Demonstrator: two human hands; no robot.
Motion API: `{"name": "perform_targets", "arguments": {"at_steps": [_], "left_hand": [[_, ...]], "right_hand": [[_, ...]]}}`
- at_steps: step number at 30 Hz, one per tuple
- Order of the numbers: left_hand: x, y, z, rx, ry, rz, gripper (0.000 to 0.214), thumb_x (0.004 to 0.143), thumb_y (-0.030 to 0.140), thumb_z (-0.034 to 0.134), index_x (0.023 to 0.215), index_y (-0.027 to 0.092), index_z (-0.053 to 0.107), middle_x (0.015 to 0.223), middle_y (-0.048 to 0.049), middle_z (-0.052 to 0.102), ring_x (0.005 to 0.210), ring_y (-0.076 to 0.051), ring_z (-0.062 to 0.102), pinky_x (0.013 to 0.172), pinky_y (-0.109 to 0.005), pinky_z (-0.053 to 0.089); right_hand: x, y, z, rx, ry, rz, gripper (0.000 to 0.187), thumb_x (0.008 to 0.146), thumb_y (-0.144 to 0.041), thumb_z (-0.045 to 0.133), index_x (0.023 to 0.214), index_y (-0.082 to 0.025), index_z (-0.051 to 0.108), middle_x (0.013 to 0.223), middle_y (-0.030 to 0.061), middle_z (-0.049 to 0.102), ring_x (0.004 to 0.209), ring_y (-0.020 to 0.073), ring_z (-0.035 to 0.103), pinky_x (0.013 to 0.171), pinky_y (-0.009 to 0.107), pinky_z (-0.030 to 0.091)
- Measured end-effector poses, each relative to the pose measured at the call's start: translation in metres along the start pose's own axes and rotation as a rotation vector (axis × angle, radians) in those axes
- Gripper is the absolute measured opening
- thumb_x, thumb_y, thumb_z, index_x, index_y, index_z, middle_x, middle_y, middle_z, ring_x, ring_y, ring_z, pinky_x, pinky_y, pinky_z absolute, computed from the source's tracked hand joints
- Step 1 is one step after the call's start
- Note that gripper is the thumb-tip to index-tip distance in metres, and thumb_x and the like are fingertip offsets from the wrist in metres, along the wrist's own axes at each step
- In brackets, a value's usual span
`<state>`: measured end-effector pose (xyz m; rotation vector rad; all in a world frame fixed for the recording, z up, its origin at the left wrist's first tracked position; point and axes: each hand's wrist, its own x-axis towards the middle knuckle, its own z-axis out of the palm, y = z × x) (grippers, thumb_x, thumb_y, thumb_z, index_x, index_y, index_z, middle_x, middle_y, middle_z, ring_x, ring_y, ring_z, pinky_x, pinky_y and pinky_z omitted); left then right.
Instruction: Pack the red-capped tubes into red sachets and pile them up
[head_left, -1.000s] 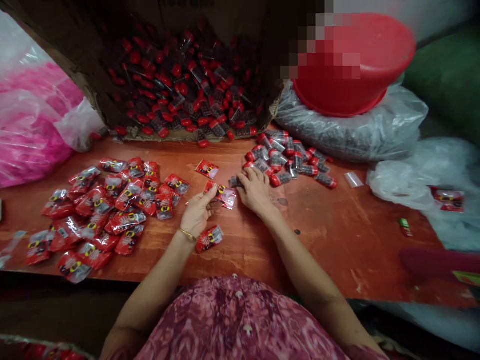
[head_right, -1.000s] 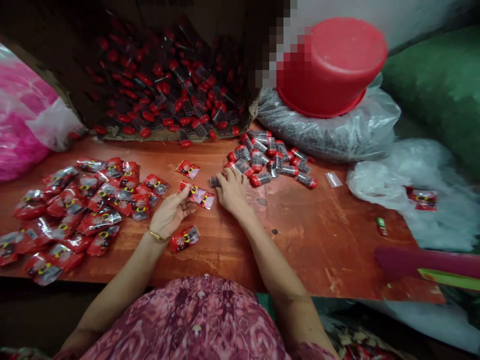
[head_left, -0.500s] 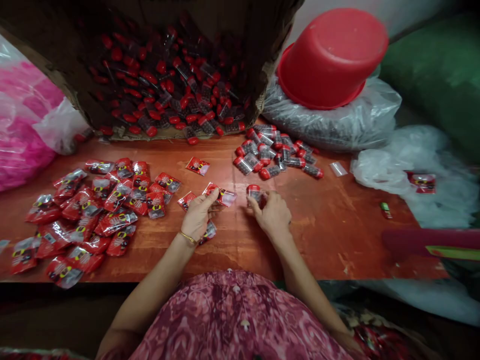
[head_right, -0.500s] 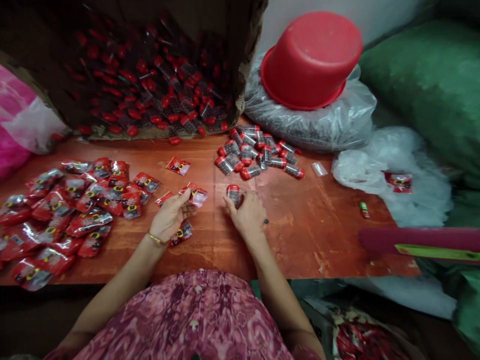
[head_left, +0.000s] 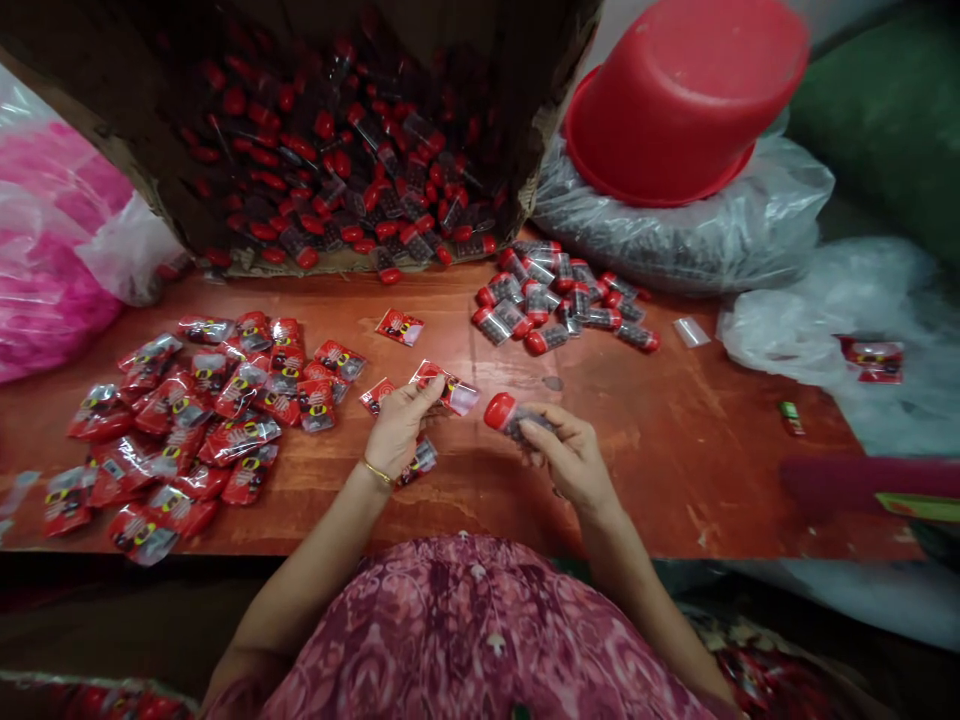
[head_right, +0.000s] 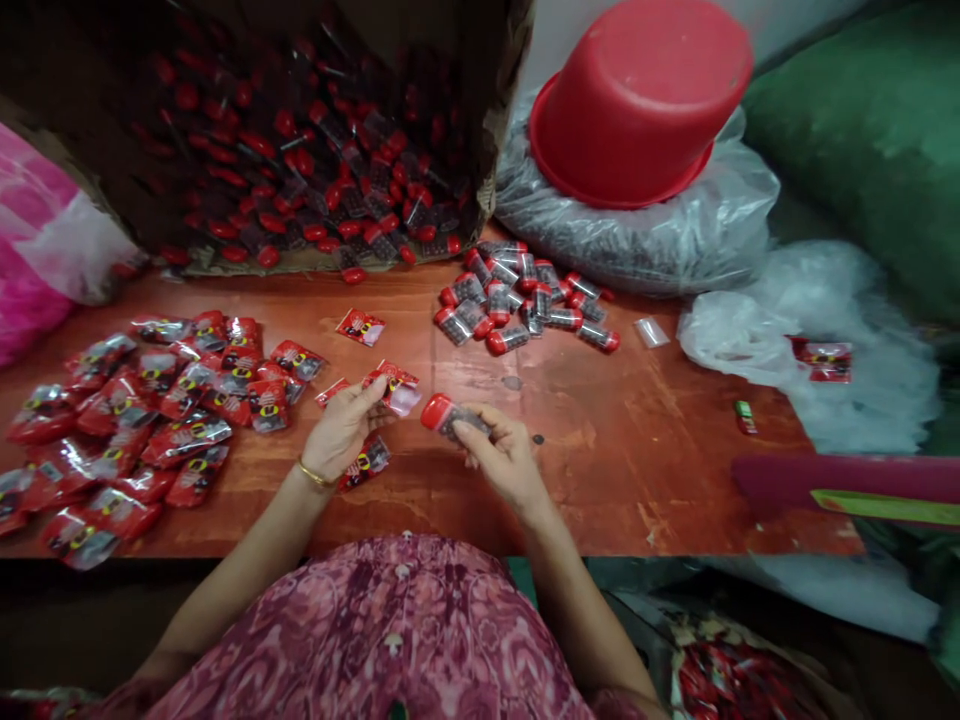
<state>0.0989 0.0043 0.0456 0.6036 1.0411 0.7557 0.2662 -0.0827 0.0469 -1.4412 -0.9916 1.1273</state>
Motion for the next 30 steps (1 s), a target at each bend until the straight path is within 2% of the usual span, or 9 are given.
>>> {"name": "perform_targets", "arguments": {"at_steps": [5,9,12,15,18,20,23,26,30], "left_hand": [[-0.002,-0.001,0.002,0.112,-0.022,0.19,0.037,0.055,0.045,0.077,0.07,0.012,0.069,0.068,-0.0017,0.068,0.06,-0.01,0.057,0.062,-0.022,0.045],[-0.003,0.0,0.001,0.182,-0.051,0.273,0.036,0.055,0.044,0.077,0.07,0.012,0.07,0.069,-0.0018,0.068,0.065,-0.011,0.057,0.066,-0.023,0.046],[-0.001,-0.002,0.001,0.15,-0.083,0.258,0.037,0.057,0.045,0.075,0.072,0.012,0.069,0.069,-0.0018,0.067,0.064,-0.011,0.056,0.064,-0.023,0.046],[0.001,-0.008,0.004,0.097,-0.094,0.216,0.037,0.058,0.046,0.074,0.074,0.013,0.068,0.069,-0.0012,0.067,0.064,-0.011,0.057,0.064,-0.023,0.046],[0.001,-0.014,0.008,0.117,-0.059,0.276,0.031,0.058,0.041,0.076,0.072,0.014,0.067,0.069,-0.0003,0.066,0.065,-0.011,0.057,0.067,-0.023,0.046],[0.0,-0.018,0.011,0.14,-0.027,0.315,0.028,0.057,0.036,0.077,0.07,0.014,0.067,0.068,0.0001,0.066,0.065,-0.01,0.057,0.067,-0.023,0.045],[-0.001,-0.021,0.016,0.1,-0.021,0.25,0.03,0.053,0.035,0.079,0.069,0.013,0.067,0.067,-0.0005,0.066,0.061,-0.011,0.057,0.065,-0.024,0.045],[-0.001,-0.021,0.019,0.002,-0.004,0.192,0.031,0.051,0.036,0.08,0.065,0.012,0.066,0.064,-0.0008,0.066,0.058,-0.01,0.056,0.063,-0.023,0.045],[0.003,-0.021,0.02,-0.081,0.033,0.229,0.028,0.053,0.032,0.079,0.068,0.013,0.066,0.064,-0.0001,0.065,0.06,-0.009,0.056,0.065,-0.022,0.044]], "right_hand": [[0.002,-0.008,0.01,0.003,-0.089,0.038,0.021,0.067,-0.036,0.065,0.074,-0.016,0.064,0.053,-0.0037,0.052,0.042,0.0061,0.04,0.04,0.019,0.032],[0.009,0.002,0.012,0.047,-0.126,0.155,0.029,0.066,-0.042,0.064,0.077,-0.016,0.064,0.049,-0.0054,0.049,0.036,0.0054,0.038,0.035,0.019,0.03],[0.01,0.008,0.014,0.073,-0.106,0.169,0.032,0.068,-0.046,0.063,0.079,-0.016,0.063,0.048,-0.0061,0.048,0.035,0.0051,0.036,0.034,0.019,0.031],[0.007,0.009,0.019,0.056,-0.063,0.054,0.029,0.072,-0.043,0.061,0.081,-0.016,0.063,0.054,-0.0044,0.051,0.04,0.0054,0.037,0.037,0.019,0.031],[0.006,0.009,0.023,0.009,-0.042,-0.064,0.023,0.075,-0.038,0.059,0.082,-0.017,0.062,0.062,-0.0027,0.054,0.046,0.0064,0.04,0.042,0.019,0.033],[0.006,0.01,0.027,-0.005,-0.039,-0.1,0.021,0.078,-0.037,0.057,0.084,-0.017,0.061,0.064,-0.0023,0.054,0.05,0.0074,0.042,0.045,0.02,0.035],[0.008,0.015,0.034,0.005,0.021,-0.132,0.021,0.081,-0.037,0.054,0.087,-0.018,0.059,0.067,-0.002,0.054,0.054,0.0082,0.045,0.049,0.02,0.038],[0.011,0.019,0.041,0.033,0.037,-0.098,0.025,0.081,-0.042,0.053,0.087,-0.018,0.056,0.065,-0.0033,0.051,0.051,0.0073,0.044,0.045,0.02,0.037],[0.016,0.022,0.049,0.171,-0.132,0.067,0.034,0.078,-0.054,0.051,0.076,-0.021,0.047,0.053,-0.0083,0.043,0.036,0.0054,0.033,0.033,0.019,0.031]]}}
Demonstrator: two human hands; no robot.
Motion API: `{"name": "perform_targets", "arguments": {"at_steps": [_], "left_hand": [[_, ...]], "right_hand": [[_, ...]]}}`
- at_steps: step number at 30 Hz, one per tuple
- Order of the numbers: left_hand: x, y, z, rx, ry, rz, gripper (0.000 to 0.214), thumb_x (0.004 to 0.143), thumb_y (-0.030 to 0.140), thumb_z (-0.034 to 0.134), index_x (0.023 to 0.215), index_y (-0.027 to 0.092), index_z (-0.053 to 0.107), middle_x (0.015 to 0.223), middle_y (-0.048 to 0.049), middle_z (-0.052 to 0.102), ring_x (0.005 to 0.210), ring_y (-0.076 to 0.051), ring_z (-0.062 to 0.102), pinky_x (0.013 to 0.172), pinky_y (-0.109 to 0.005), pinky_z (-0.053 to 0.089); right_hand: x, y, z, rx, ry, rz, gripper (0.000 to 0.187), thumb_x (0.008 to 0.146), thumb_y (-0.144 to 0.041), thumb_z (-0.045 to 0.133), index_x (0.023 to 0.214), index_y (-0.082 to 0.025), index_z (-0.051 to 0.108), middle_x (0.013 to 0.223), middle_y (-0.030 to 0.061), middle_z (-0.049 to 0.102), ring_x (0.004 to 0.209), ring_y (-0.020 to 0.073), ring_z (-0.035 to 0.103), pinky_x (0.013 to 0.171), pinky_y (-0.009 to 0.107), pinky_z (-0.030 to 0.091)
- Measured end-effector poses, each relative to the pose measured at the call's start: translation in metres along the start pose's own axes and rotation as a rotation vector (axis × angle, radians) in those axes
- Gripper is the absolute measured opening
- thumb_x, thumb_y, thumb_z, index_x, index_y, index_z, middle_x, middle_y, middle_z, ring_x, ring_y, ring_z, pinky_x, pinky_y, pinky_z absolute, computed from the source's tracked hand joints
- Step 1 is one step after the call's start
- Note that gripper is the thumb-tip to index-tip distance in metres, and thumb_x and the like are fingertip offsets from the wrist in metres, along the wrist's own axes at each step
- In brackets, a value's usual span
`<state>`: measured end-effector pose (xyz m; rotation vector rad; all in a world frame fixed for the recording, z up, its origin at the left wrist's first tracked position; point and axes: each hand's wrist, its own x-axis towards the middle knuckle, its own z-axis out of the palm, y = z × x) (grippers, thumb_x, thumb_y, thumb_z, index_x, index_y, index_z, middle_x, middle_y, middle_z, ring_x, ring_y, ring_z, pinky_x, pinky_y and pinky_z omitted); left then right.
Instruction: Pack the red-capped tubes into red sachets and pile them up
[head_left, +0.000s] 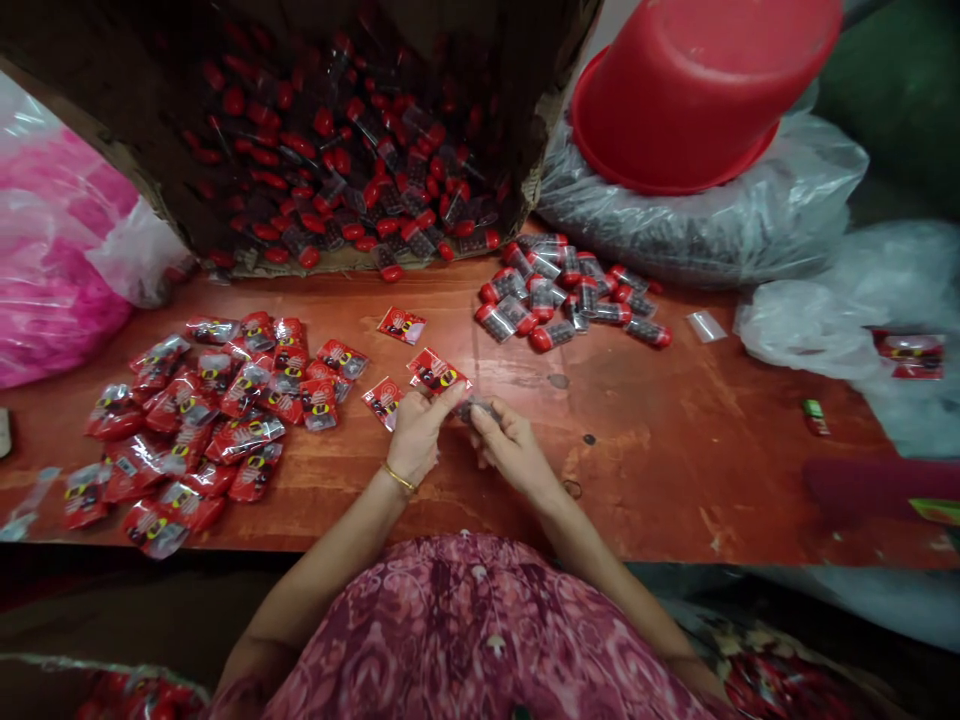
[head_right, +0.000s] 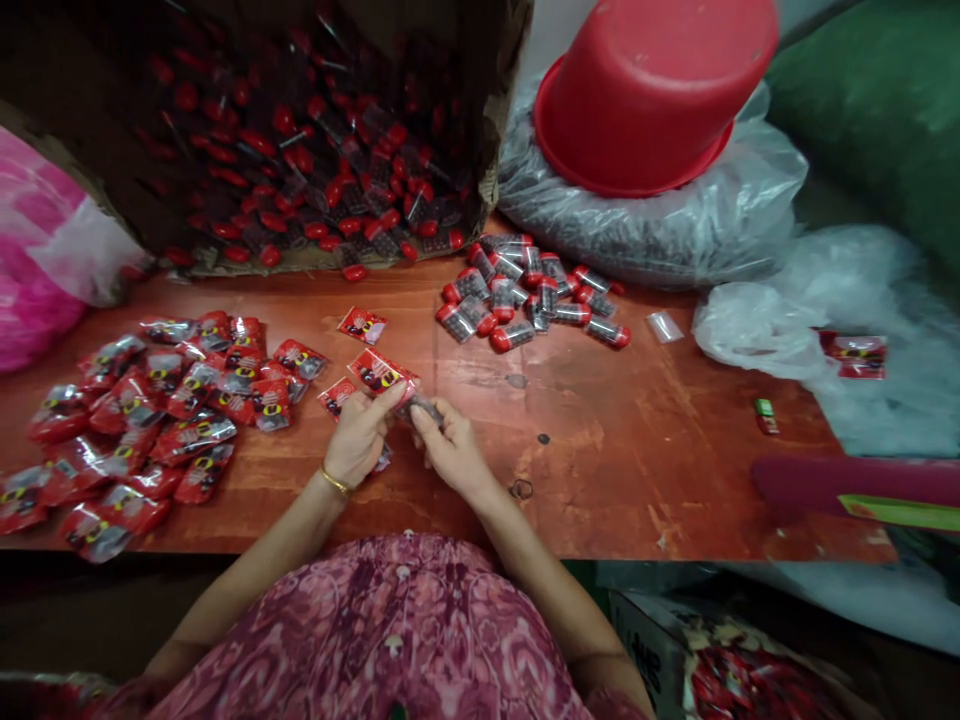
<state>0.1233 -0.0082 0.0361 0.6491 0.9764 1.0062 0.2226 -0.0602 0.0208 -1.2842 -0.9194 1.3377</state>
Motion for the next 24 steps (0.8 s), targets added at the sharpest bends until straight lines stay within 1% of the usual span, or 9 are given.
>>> {"name": "perform_targets", "arguments": {"at_steps": [3,6,8,10,12,13,18,21,24], "left_hand": [[0.003,-0.001,-0.001,-0.013,-0.045,-0.019,0.028,0.053,0.031,0.078,0.07,0.013,0.066,0.065,0.0002,0.066,0.063,-0.01,0.057,0.066,-0.022,0.043],[0.004,0.0,-0.001,-0.045,-0.108,-0.08,0.027,0.053,0.033,0.078,0.066,0.013,0.066,0.063,-0.0004,0.066,0.063,-0.01,0.057,0.067,-0.023,0.044],[0.004,0.002,-0.002,-0.069,-0.098,-0.087,0.031,0.052,0.037,0.079,0.067,0.013,0.066,0.062,-0.0008,0.066,0.062,-0.011,0.058,0.065,-0.023,0.045],[0.003,0.003,-0.002,-0.083,-0.081,-0.106,0.037,0.051,0.043,0.079,0.07,0.013,0.066,0.062,-0.0011,0.066,0.056,-0.01,0.056,0.057,-0.023,0.044],[0.002,0.001,-0.004,-0.096,-0.071,-0.149,0.041,0.052,0.047,0.078,0.07,0.014,0.065,0.062,-0.0014,0.065,0.051,-0.009,0.052,0.046,-0.021,0.038],[0.002,0.0,-0.005,-0.104,-0.064,-0.168,0.041,0.052,0.048,0.077,0.07,0.013,0.064,0.06,-0.0011,0.063,0.048,-0.008,0.049,0.043,-0.021,0.035],[-0.001,-0.006,-0.007,-0.111,-0.043,-0.158,0.044,0.058,0.054,0.072,0.066,0.012,0.062,0.048,0.0034,0.05,0.039,-0.004,0.036,0.037,-0.02,0.025],[-0.005,0.0,-0.009,-0.111,-0.053,-0.15,0.044,0.057,0.053,0.073,0.07,0.012,0.064,0.053,0.0014,0.055,0.041,-0.005,0.04,0.038,-0.02,0.029],[-0.006,0.009,-0.011,-0.08,-0.052,-0.122,0.043,0.055,0.05,0.076,0.075,0.012,0.066,0.064,-0.0022,0.063,0.045,-0.006,0.045,0.038,-0.019,0.03]], "right_hand": [[0.004,0.003,0.005,0.068,-0.025,0.048,0.035,0.078,-0.057,0.049,0.073,-0.022,0.043,0.05,-0.0099,0.037,0.035,0.0059,0.029,0.031,0.019,0.03],[0.005,0.006,0.009,-0.049,0.095,-0.077,0.031,0.079,-0.051,0.052,0.076,-0.021,0.048,0.059,-0.0061,0.046,0.047,0.0074,0.041,0.043,0.019,0.038],[0.004,0.008,0.011,-0.111,0.136,-0.148,0.029,0.08,-0.049,0.052,0.081,-0.02,0.051,0.066,-0.0036,0.051,0.057,0.0086,0.047,0.052,0.021,0.042],[0.0,0.009,0.009,-0.065,0.052,-0.102,0.03,0.083,-0.05,0.049,0.089,-0.021,0.051,0.066,-0.0041,0.051,0.053,0.0086,0.046,0.051,0.022,0.042],[-0.004,0.008,0.005,0.002,-0.056,-0.022,0.031,0.084,-0.051,0.047,0.095,-0.022,0.049,0.066,-0.0048,0.053,0.046,0.0077,0.044,0.048,0.022,0.041],[-0.006,0.008,0.002,0.006,-0.077,-0.01,0.032,0.084,-0.05,0.048,0.097,-0.021,0.049,0.068,-0.0041,0.055,0.045,0.0075,0.045,0.049,0.023,0.042],[-0.004,0.004,-0.001,-0.05,-0.014,-0.057,0.033,0.08,-0.05,0.054,0.091,-0.02,0.05,0.068,-0.0014,0.063,0.042,0.0074,0.048,0.049,0.025,0.044],[-0.001,0.002,0.005,-0.05,0.001,-0.055,0.034,0.078,-0.051,0.057,0.09,-0.02,0.05,0.061,-0.0032,0.062,0.039,0.0074,0.048,0.044,0.023,0.042],[0.0,-0.001,0.011,0.012,-0.032,-0.017,0.033,0.078,-0.05,0.057,0.088,-0.02,0.05,0.06,-0.0044,0.061,0.037,0.0061,0.046,0.043,0.023,0.043]]}}
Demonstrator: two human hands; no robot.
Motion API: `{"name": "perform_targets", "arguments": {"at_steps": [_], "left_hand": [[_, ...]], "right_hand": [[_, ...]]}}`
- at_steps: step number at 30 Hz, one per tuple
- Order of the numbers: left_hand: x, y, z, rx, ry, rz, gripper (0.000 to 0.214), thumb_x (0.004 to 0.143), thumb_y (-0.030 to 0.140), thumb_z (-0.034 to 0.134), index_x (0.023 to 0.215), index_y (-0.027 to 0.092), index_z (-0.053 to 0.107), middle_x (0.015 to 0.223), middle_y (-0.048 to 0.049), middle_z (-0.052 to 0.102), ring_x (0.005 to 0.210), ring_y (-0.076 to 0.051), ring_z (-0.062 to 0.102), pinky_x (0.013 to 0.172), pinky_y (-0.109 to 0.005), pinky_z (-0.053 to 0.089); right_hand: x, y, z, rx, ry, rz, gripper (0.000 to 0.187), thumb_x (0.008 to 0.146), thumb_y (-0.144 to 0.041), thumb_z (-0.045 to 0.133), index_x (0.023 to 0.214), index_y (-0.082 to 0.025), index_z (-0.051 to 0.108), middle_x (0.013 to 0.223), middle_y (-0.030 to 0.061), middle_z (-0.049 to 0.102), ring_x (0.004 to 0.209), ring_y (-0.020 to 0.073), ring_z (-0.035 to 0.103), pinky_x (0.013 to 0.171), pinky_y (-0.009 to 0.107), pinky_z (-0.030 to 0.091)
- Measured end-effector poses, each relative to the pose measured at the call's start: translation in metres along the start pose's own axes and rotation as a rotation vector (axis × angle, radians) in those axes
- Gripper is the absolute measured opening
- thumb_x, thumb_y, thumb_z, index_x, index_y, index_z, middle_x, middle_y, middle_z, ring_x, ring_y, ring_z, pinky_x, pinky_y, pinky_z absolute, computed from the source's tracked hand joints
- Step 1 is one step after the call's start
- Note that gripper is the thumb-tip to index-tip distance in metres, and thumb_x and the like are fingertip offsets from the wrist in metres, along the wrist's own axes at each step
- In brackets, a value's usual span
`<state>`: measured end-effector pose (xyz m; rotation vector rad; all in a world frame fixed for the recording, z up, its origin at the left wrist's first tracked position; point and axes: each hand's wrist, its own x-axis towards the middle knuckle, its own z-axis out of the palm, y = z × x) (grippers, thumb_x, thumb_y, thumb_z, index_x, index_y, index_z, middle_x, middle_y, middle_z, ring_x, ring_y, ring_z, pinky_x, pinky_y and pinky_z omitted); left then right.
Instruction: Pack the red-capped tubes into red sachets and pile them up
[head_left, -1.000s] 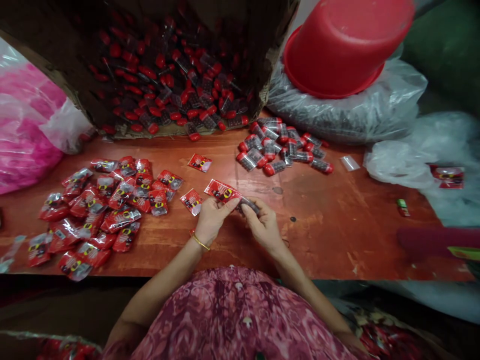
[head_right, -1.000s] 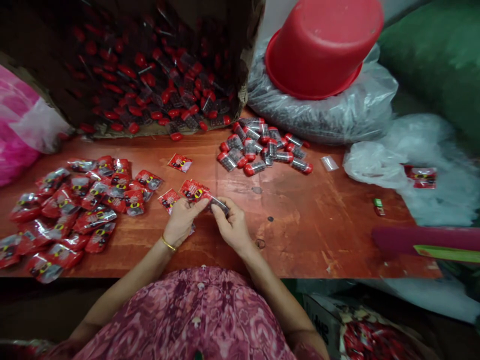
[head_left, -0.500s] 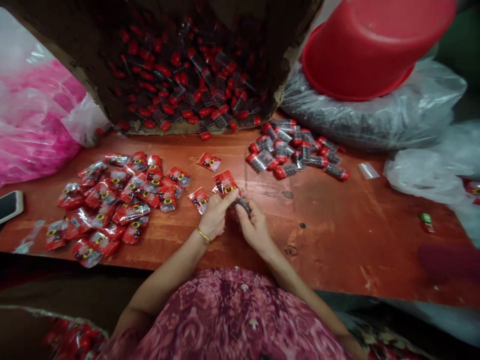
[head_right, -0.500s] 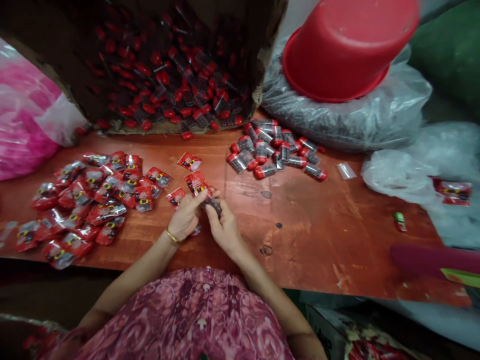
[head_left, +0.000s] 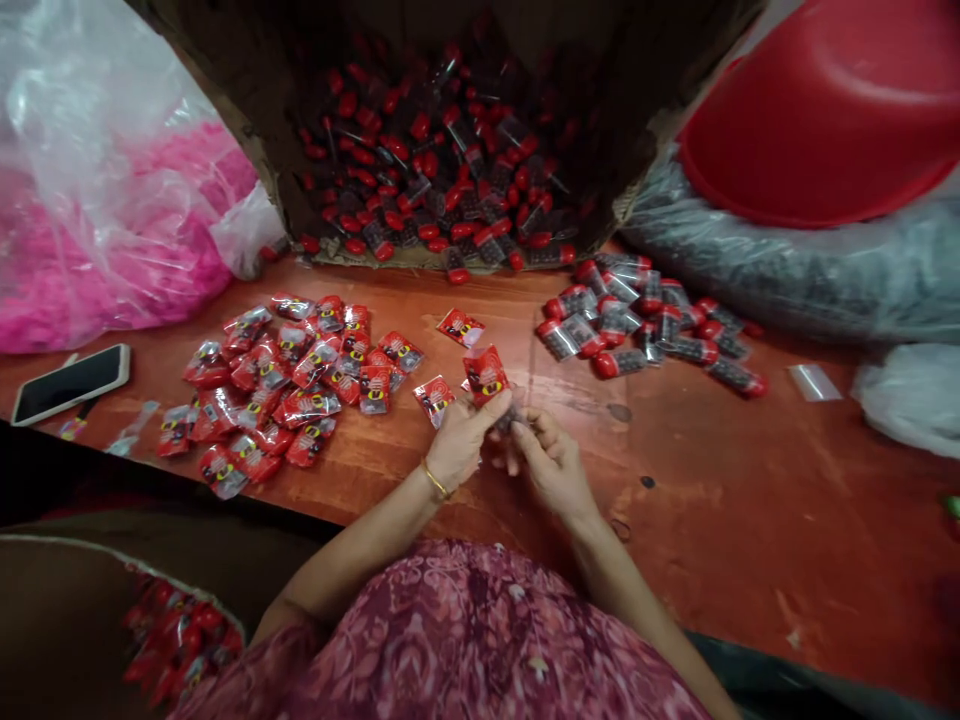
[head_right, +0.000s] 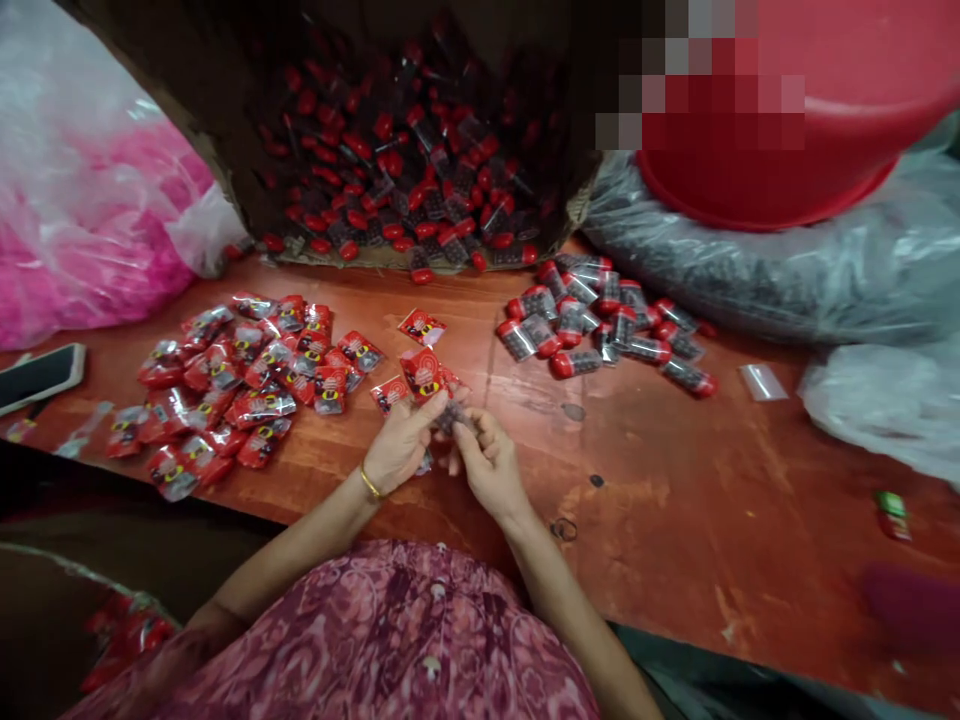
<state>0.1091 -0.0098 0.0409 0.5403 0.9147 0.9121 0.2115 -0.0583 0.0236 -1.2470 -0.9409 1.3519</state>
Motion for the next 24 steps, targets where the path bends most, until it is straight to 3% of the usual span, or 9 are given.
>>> {"name": "perform_targets", "arguments": {"at_steps": [3,6,9,13,17,21,24], "left_hand": [[0.001,0.001,0.001,0.042,-0.022,0.014,0.046,0.058,0.052,0.073,0.08,0.013,0.067,0.071,-0.0046,0.067,0.044,-0.005,0.045,0.038,-0.018,0.031],[0.0,-0.006,0.004,0.074,-0.035,0.055,0.047,0.063,0.054,0.068,0.087,0.014,0.067,0.074,-0.0043,0.068,0.043,-0.005,0.046,0.037,-0.018,0.033],[-0.006,-0.015,0.006,0.168,-0.054,0.072,0.047,0.067,0.057,0.064,0.085,0.013,0.067,0.061,-0.001,0.063,0.04,-0.005,0.043,0.034,-0.018,0.032],[-0.011,-0.017,0.003,0.134,-0.032,0.1,0.051,0.071,0.062,0.055,0.081,0.013,0.066,0.053,0.0009,0.056,0.042,-0.007,0.045,0.035,-0.018,0.032],[-0.008,-0.015,0.001,0.071,0.003,0.047,0.051,0.066,0.063,0.059,0.078,0.014,0.064,0.057,0.0007,0.058,0.044,-0.007,0.044,0.036,-0.019,0.029],[-0.007,-0.014,0.0,0.037,-0.035,0.004,0.046,0.065,0.062,0.062,0.068,0.015,0.062,0.061,-0.001,0.061,0.057,-0.011,0.054,0.051,-0.022,0.042],[-0.006,-0.006,-0.008,0.003,-0.035,-0.062,0.043,0.069,0.061,0.06,0.074,0.019,0.064,0.072,-0.0033,0.068,0.076,-0.017,0.062,0.067,-0.027,0.047]], "right_hand": [[-0.002,-0.002,0.005,0.068,0.017,0.012,0.031,0.078,-0.049,0.057,0.088,-0.02,0.05,0.061,-0.0056,0.06,0.034,0.0043,0.042,0.041,0.022,0.043],[-0.004,-0.001,0.01,0.007,0.14,-0.032,0.031,0.078,-0.048,0.056,0.088,-0.02,0.051,0.052,-0.0079,0.053,0.033,0.0044,0.042,0.036,0.019,0.038],[-0.002,-0.004,0.013,-0.012,0.202,-0.038,0.032,0.077,-0.05,0.056,0.085,-0.019,0.052,0.052,-0.0073,0.052,0.032,0.0045,0.043,0.033,0.018,0.035],[0.001,-0.014,0.013,0.032,0.143,-0.026,0.034,0.072,-0.051,0.06,0.08,-0.019,0.051,0.055,-0.0061,0.057,0.033,0.0052,0.046,0.034,0.018,0.038],[0.009,-0.015,0.011,0.061,0.047,0.006,0.035,0.068,-0.052,0.063,0.074,-0.02,0.049,0.056,-0.0045,0.061,0.036,0.0074,0.051,0.037,0.019,0.041],[0.025,-0.001,0.017,0.045,0.116,-0.004,0.043,0.061,-0.054,0.068,0.059,-0.021,0.042,0.047,-0.0059,0.055,0.037,0.0078,0.048,0.038,0.02,0.04],[0.037,0.005,0.017,-0.194,0.153,-0.127,0.043,0.066,-0.057,0.063,0.056,-0.02,0.043,0.05,-0.0043,0.053,0.042,0.0079,0.047,0.042,0.021,0.039]]}}
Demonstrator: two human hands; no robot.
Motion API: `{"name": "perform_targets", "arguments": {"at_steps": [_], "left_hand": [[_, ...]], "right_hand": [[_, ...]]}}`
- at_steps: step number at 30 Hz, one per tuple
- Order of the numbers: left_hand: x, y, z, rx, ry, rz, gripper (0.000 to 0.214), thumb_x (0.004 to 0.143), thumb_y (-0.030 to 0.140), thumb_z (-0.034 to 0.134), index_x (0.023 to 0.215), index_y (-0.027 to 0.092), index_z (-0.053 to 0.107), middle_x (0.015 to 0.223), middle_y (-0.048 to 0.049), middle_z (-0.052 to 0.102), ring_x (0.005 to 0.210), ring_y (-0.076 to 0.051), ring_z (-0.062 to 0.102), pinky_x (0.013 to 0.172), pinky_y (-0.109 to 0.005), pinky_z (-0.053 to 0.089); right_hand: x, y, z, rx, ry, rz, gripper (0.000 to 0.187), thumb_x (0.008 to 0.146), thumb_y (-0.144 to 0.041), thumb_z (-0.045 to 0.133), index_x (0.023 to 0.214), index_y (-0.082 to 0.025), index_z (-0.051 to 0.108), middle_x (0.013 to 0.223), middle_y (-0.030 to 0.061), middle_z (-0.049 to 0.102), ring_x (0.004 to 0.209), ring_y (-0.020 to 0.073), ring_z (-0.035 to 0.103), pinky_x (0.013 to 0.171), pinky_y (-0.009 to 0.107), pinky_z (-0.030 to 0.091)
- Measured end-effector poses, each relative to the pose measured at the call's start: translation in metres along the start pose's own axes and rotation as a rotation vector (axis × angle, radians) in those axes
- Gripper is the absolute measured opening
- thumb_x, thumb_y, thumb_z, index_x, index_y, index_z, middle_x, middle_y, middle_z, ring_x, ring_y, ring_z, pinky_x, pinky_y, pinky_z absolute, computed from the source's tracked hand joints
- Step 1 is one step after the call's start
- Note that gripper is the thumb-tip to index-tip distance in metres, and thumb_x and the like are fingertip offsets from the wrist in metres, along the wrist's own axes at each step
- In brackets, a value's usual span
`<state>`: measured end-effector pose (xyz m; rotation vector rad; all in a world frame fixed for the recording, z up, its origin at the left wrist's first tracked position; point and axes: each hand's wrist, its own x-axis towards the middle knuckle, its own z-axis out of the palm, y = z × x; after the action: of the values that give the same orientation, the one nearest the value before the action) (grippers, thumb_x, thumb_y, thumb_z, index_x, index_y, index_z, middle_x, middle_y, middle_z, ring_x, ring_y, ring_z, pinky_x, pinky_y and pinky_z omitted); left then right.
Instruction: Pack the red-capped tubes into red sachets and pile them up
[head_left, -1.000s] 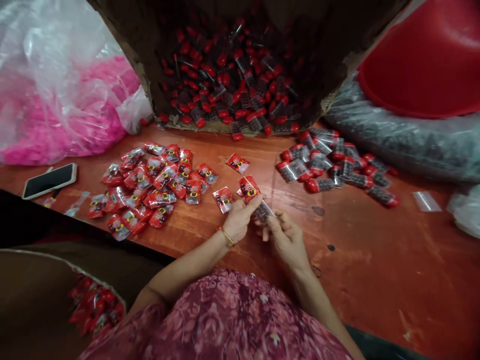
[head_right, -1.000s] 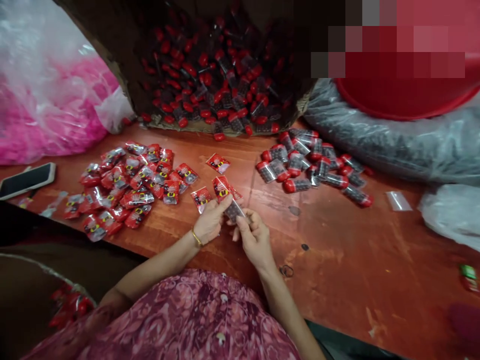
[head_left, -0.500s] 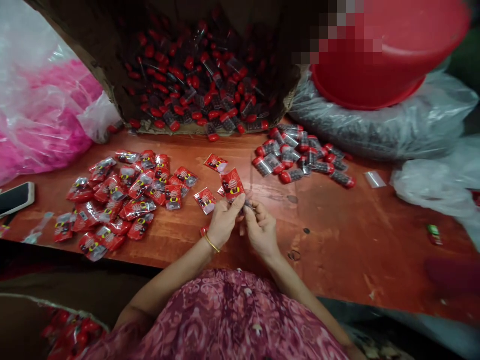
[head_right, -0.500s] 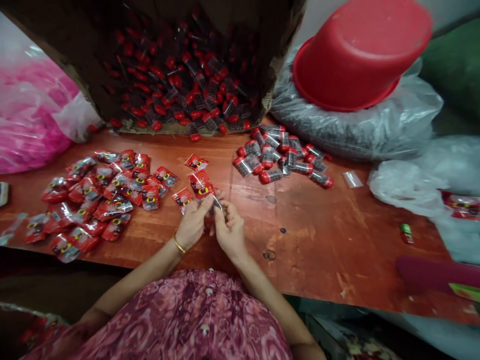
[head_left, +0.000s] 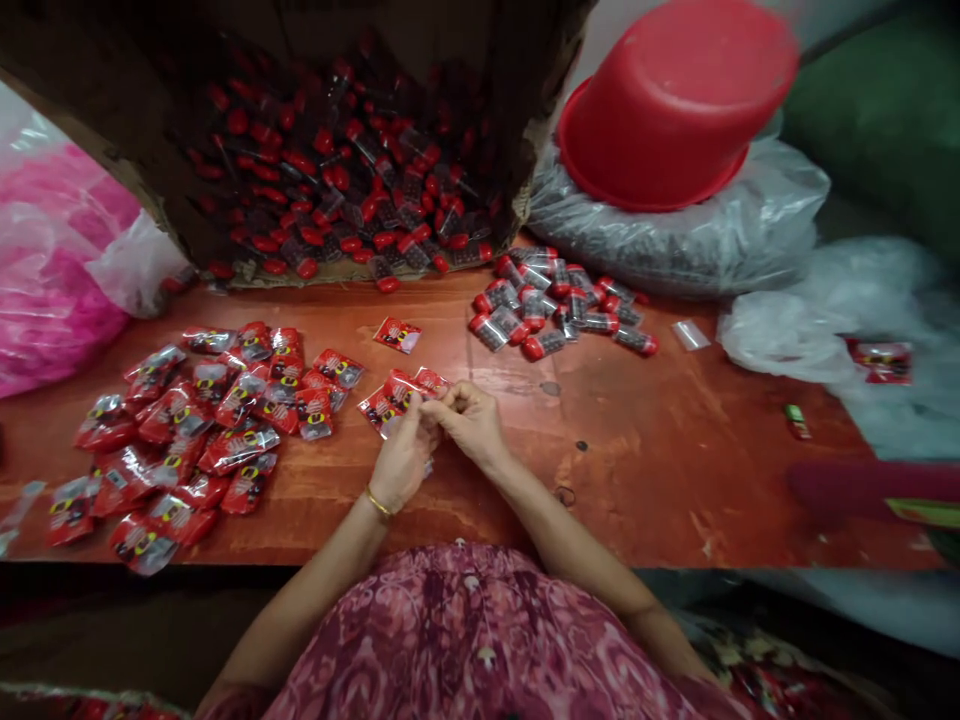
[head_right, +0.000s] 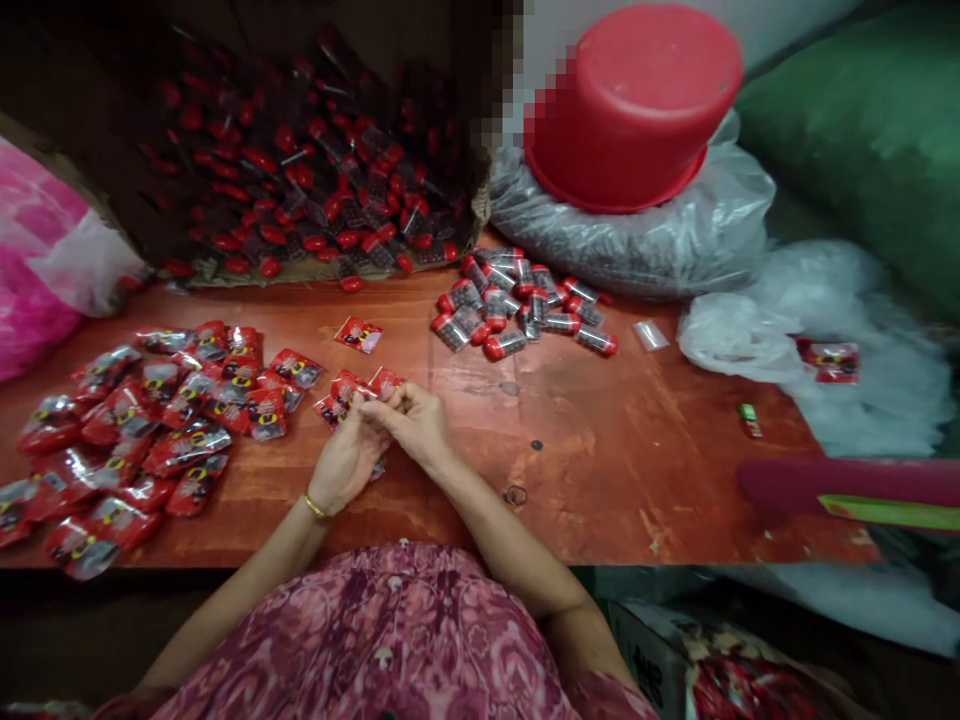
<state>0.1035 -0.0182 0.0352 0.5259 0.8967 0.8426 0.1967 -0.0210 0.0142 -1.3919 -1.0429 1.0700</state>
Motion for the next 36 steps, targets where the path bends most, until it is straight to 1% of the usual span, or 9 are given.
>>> {"name": "perform_targets", "arguments": {"at_steps": [4,8,12,16,18,21,24,28,36], "left_hand": [[0.011,0.036,-0.027,-0.112,0.21,0.033,0.036,0.081,0.055,0.049,0.081,0.022,0.064,0.078,-0.0009,0.071,0.078,-0.015,0.065,0.074,-0.028,0.048],[0.031,0.084,-0.056,-0.168,0.483,0.222,0.046,0.086,0.056,0.033,0.084,0.019,0.061,0.074,-0.003,0.069,0.075,-0.014,0.066,0.075,-0.027,0.05],[0.036,0.102,-0.062,-0.241,0.388,0.178,0.057,0.086,0.056,0.027,0.099,0.011,0.059,0.087,-0.0125,0.069,0.089,-0.019,0.065,0.078,-0.031,0.051],[0.032,0.071,-0.043,0.021,0.351,0.086,0.034,0.077,0.044,0.054,0.092,0.014,0.06,0.09,-0.0111,0.068,0.081,-0.018,0.066,0.075,-0.031,0.05],[0.034,0.049,-0.034,0.355,0.36,0.197,0.031,0.069,0.041,0.065,0.087,0.017,0.064,0.09,-0.0085,0.069,0.081,-0.02,0.065,0.077,-0.033,0.049],[0.042,0.025,-0.027,1.001,0.242,0.478,0.027,0.06,0.039,0.074,0.081,0.022,0.07,0.104,-0.0082,0.067,0.109,-0.029,0.055,0.098,-0.043,0.035],[0.053,0.017,-0.028,1.414,0.119,0.57,0.016,0.066,0.035,0.071,0.079,0.026,0.072,0.119,-0.0063,0.062,0.125,-0.032,0.04,0.107,-0.052,0.016],[0.059,0.015,-0.031,1.59,0.11,0.578,0.016,0.078,0.031,0.058,0.084,0.027,0.073,0.12,-0.0073,0.063,0.125,-0.032,0.041,0.105,-0.054,0.016],[0.058,0.016,-0.03,1.601,0.149,0.68,0.018,0.081,0.026,0.055,0.081,0.023,0.072,0.119,-0.0078,0.063,0.123,-0.029,0.046,0.105,-0.053,0.022]], "right_hand": [[0.024,0.0,-0.034,-0.709,0.121,-0.214,0.037,0.085,-0.05,0.043,0.075,-0.017,0.058,0.07,0.0047,0.062,0.066,0.0161,0.056,0.064,0.03,0.044],[0.051,0.008,-0.097,-1.075,0.345,-0.198,0.041,0.084,-0.042,0.045,0.109,-0.012,0.055,0.118,0.0183,0.055,0.109,0.032,0.045,0.089,0.047,0.035],[0.044,0.027,-0.125,-1.337,0.265,-0.167,0.044,0.085,-0.041,0.042,0.12,-0.014,0.051,0.126,0.017,0.05,0.11,0.0332,0.041,0.088,0.049,0.032],[0.009,0.036,-0.111,-1.381,0.307,-0.104,0.055,0.083,-0.052,0.044,0.122,-0.014,0.051,0.119,0.0194,0.052,0.103,0.0344,0.043,0.082,0.048,0.033],[-0.004,0.039,-0.1,-1.364,0.357,-0.107,0.062,0.082,-0.055,0.044,0.127,-0.012,0.046,0.125,0.0222,0.047,0.109,0.0364,0.04,0.085,0.051,0.032],[-0.014,0.04,-0.092,-1.314,0.392,-0.18,0.059,0.084,-0.053,0.04,0.127,-0.013,0.045,0.134,0.0231,0.038,0.119,0.0369,0.033,0.09,0.054,0.028],[-0.015,0.036,-0.09,-1.261,0.386,-0.231,0.048,0.086,-0.047,0.039,0.119,-0.015,0.051,0.134,0.0205,0.039,0.121,0.0343,0.032,0.093,0.052,0.027],[-0.015,0.03,-0.085,-1.215,0.366,-0.266,0.038,0.087,-0.04,0.042,0.109,-0.015,0.058,0.129,0.0185,0.047,0.12,0.0314,0.036,0.094,0.048,0.028],[-0.016,0.02,-0.058,-1.029,0.272,-0.474,0.022,0.085,-0.031,0.049,0.095,-0.019,0.064,0.114,0.0105,0.063,0.114,0.0258,0.046,0.098,0.044,0.026]]}}
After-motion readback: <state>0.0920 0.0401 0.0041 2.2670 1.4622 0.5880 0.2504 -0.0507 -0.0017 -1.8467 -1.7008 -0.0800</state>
